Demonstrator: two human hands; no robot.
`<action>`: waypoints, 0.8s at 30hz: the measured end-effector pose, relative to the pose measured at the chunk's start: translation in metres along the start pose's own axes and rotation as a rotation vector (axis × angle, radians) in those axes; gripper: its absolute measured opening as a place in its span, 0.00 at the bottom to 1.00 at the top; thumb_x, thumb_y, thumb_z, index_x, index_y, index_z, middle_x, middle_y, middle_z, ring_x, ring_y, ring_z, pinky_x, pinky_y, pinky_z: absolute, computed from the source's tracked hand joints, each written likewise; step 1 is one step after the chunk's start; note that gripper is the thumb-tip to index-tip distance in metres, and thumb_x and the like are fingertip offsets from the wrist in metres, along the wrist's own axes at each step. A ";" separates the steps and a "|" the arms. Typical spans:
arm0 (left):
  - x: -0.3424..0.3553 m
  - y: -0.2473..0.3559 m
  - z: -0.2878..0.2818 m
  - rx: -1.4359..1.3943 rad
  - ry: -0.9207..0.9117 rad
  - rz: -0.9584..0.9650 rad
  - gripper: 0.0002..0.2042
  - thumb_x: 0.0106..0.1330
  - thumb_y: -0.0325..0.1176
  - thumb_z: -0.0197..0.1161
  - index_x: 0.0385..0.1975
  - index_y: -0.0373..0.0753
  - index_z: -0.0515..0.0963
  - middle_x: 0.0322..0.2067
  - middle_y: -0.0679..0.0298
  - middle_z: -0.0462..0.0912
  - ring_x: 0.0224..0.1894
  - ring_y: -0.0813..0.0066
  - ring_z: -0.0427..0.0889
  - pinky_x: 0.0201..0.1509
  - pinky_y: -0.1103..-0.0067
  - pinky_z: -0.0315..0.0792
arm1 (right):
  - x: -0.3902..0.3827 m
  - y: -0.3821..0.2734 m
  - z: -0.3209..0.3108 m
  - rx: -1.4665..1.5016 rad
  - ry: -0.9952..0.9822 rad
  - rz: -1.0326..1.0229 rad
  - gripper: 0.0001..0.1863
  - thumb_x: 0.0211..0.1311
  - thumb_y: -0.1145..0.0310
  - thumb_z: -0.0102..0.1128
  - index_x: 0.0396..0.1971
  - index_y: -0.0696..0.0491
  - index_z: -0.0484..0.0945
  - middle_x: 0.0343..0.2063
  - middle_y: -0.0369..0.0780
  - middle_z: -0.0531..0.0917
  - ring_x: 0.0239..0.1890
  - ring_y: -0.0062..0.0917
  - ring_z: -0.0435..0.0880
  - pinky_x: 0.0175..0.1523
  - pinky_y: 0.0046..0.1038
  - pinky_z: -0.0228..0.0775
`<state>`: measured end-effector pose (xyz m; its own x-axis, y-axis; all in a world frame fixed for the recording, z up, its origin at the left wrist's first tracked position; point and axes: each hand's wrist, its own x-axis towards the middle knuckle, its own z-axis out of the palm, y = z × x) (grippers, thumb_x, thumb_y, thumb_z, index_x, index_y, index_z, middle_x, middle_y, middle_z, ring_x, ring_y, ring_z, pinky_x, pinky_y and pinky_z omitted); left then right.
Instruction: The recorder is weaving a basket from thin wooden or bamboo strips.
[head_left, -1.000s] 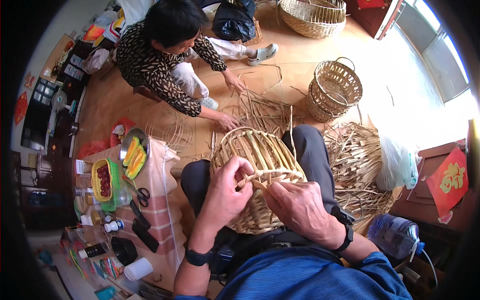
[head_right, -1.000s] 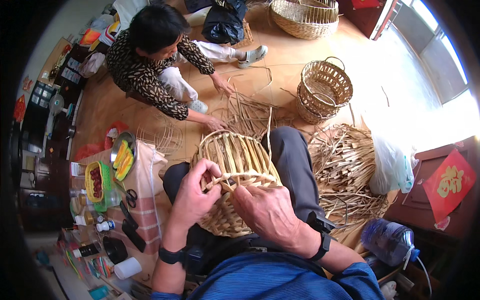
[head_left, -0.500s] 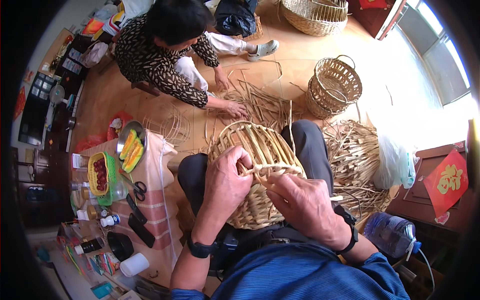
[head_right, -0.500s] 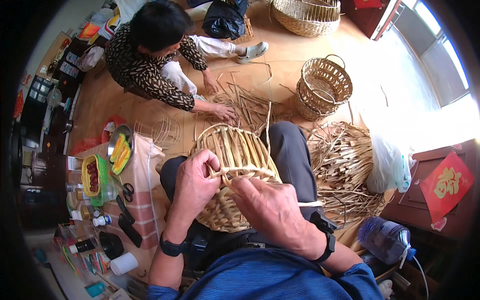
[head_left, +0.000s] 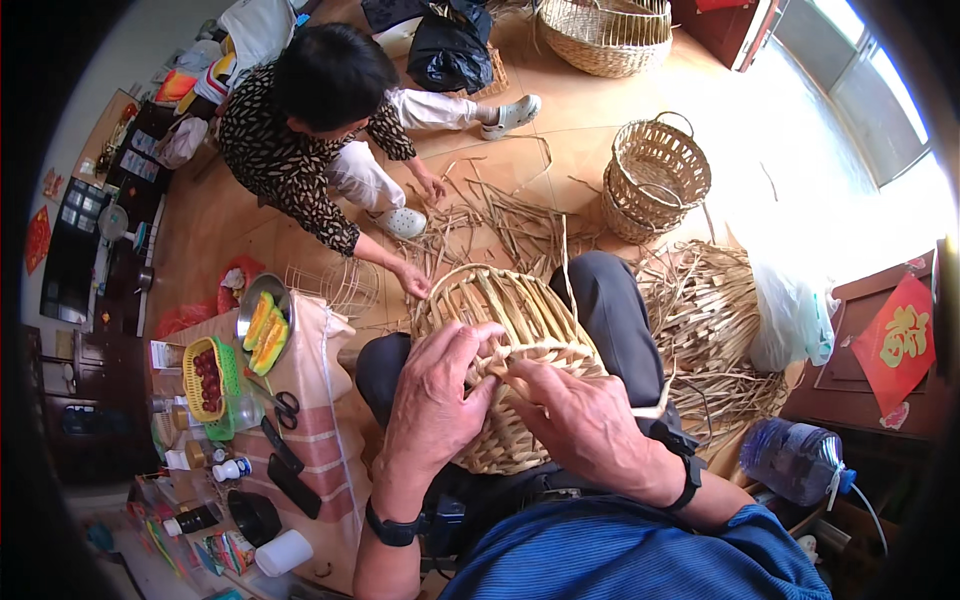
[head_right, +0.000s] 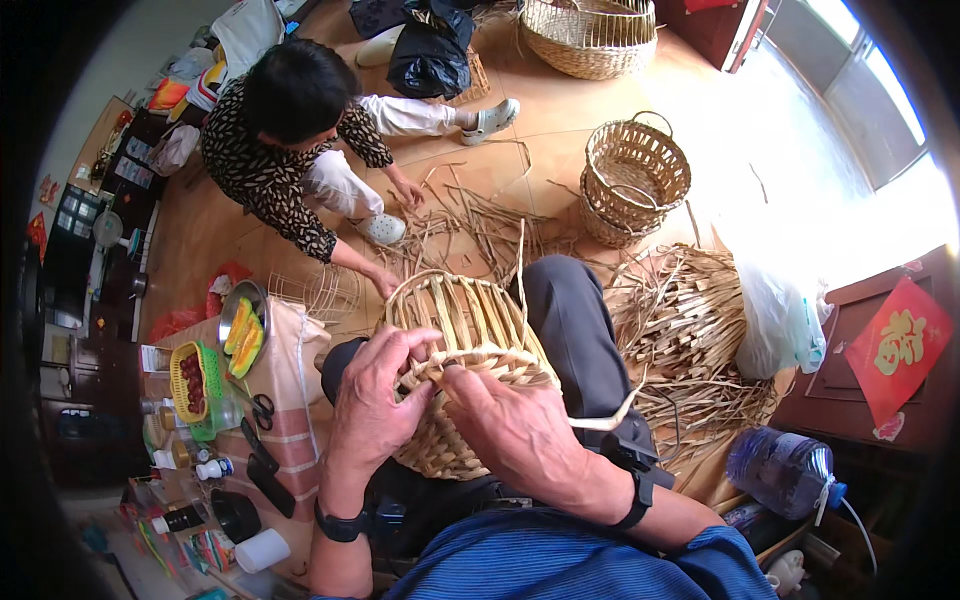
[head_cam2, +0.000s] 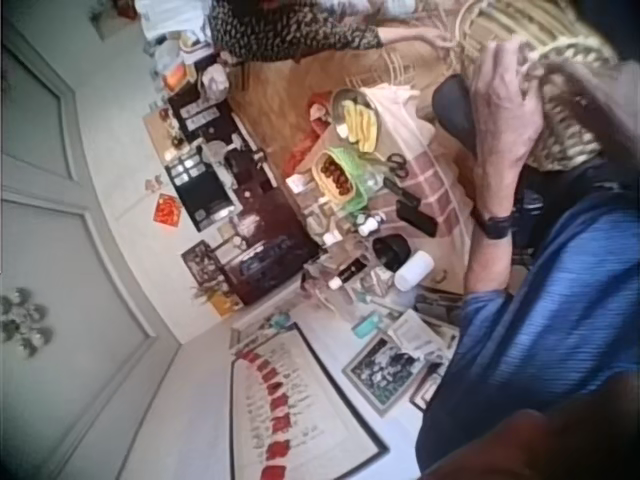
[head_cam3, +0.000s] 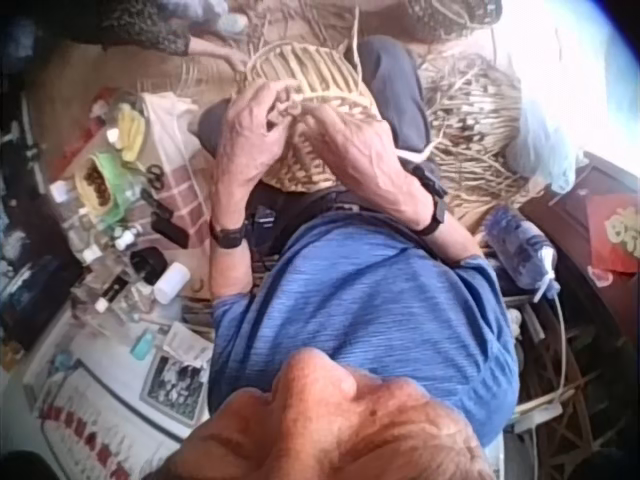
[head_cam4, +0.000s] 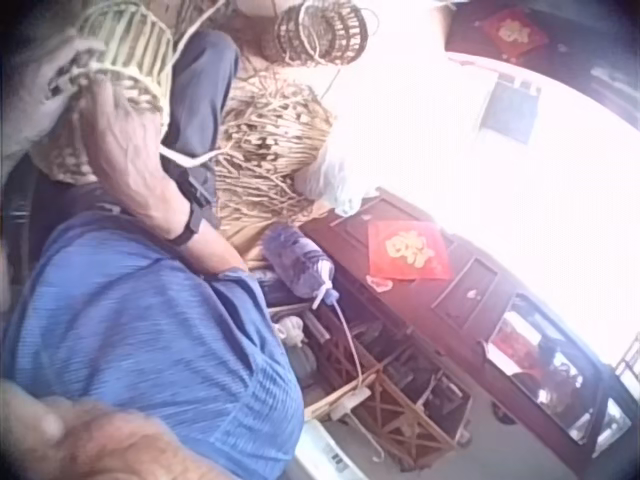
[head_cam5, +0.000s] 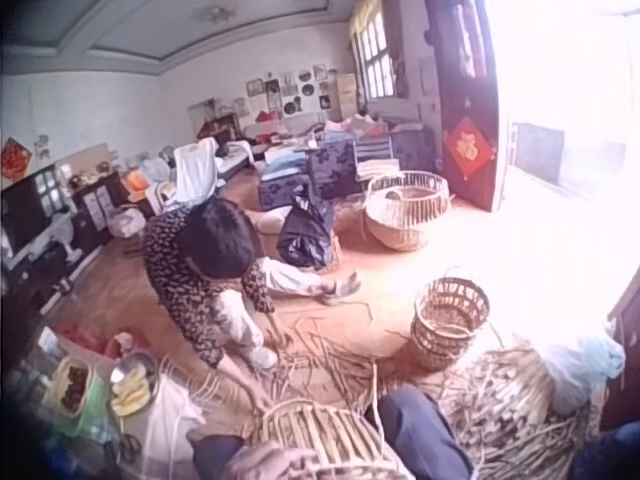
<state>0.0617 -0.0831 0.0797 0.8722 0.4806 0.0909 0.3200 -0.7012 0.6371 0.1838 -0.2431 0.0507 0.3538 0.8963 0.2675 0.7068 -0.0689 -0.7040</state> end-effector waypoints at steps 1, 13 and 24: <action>0.001 0.003 -0.001 -0.019 0.022 -0.049 0.25 0.57 0.18 0.73 0.57 0.41 0.83 0.39 0.61 0.82 0.42 0.64 0.84 0.49 0.70 0.78 | -0.002 0.001 -0.003 0.034 0.033 -0.007 0.14 0.69 0.69 0.73 0.50 0.52 0.80 0.29 0.40 0.87 0.28 0.37 0.90 0.33 0.38 0.80; 0.010 -0.003 0.000 -0.034 -0.043 -0.031 0.25 0.58 0.18 0.73 0.57 0.42 0.84 0.33 0.61 0.82 0.33 0.64 0.84 0.43 0.70 0.80 | 0.000 0.002 -0.005 0.025 -0.080 -0.037 0.13 0.67 0.72 0.73 0.46 0.53 0.78 0.25 0.40 0.86 0.26 0.38 0.89 0.29 0.39 0.76; 0.002 -0.018 -0.001 -0.023 -0.120 -0.041 0.25 0.64 0.26 0.73 0.62 0.38 0.77 0.42 0.55 0.90 0.47 0.58 0.92 0.52 0.67 0.81 | -0.002 0.007 -0.020 0.182 -0.166 -0.099 0.09 0.72 0.72 0.65 0.49 0.53 0.79 0.34 0.43 0.82 0.35 0.43 0.88 0.37 0.44 0.80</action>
<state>0.0573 -0.0692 0.0691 0.8969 0.4415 -0.0268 0.3491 -0.6694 0.6558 0.2006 -0.2549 0.0583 0.1726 0.9554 0.2397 0.6060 0.0889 -0.7905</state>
